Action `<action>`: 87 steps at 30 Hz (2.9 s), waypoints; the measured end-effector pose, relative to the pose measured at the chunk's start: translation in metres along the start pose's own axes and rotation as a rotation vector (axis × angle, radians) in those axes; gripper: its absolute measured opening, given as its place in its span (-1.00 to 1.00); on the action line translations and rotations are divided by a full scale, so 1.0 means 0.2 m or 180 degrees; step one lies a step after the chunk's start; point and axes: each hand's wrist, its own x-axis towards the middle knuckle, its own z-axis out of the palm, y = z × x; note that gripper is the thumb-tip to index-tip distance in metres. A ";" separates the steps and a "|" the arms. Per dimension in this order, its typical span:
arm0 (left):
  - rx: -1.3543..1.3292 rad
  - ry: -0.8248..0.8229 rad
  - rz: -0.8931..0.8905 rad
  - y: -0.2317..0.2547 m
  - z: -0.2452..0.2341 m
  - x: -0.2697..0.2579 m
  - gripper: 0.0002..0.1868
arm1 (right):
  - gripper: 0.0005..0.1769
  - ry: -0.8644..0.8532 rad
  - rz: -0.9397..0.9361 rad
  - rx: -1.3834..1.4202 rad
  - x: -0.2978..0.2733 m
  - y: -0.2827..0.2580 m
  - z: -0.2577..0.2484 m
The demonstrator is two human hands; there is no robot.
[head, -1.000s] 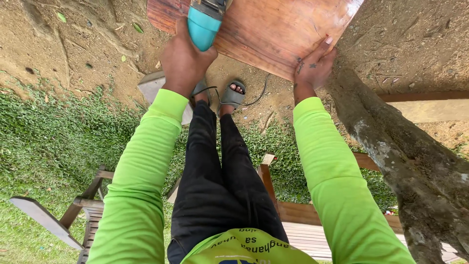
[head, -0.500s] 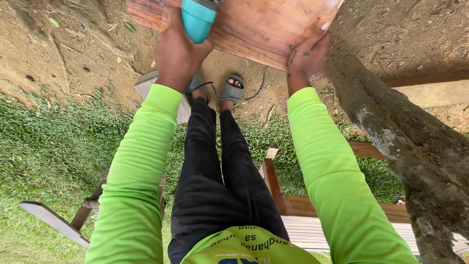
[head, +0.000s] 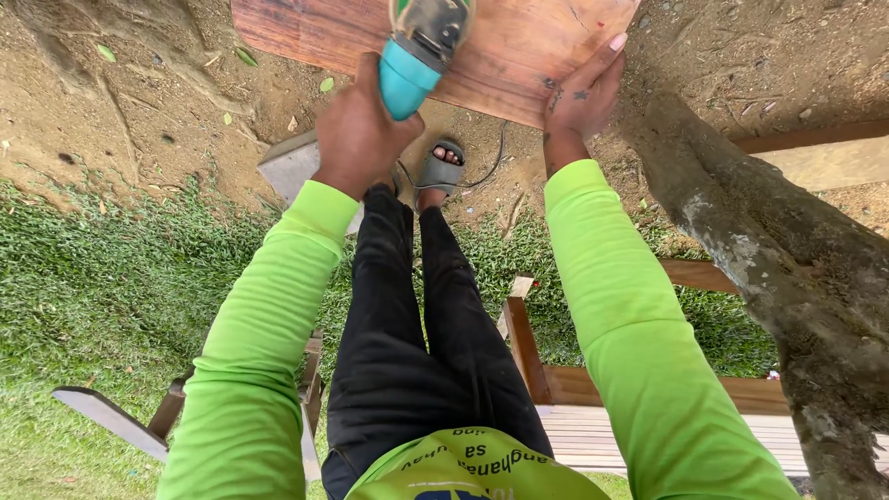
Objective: Sanding a wooden tabletop with an electric orbital sander.
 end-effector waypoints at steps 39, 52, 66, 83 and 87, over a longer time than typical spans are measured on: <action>-0.0473 0.0056 -0.0027 -0.11 0.10 -0.32 -0.31 | 0.10 -0.0151 -0.0250 0.0461 0.07 0.13 0.05; -0.0381 -0.0055 -0.0200 -0.07 0.15 -0.37 -0.30 | 0.07 -0.0296 -0.0261 0.0909 0.12 0.19 0.07; -0.0479 0.0971 -0.0570 -0.53 -0.06 -0.30 -0.32 | 0.09 -0.0310 -0.0325 0.1292 0.10 0.16 0.06; -0.0395 0.0565 -0.0888 -0.44 -0.08 -0.30 -0.27 | 0.10 -0.0278 -0.0354 0.1002 0.06 0.09 0.04; -0.0613 0.0372 -0.0538 -0.34 -0.01 -0.36 -0.37 | 0.11 -0.0182 -0.0342 0.0970 0.04 0.06 0.03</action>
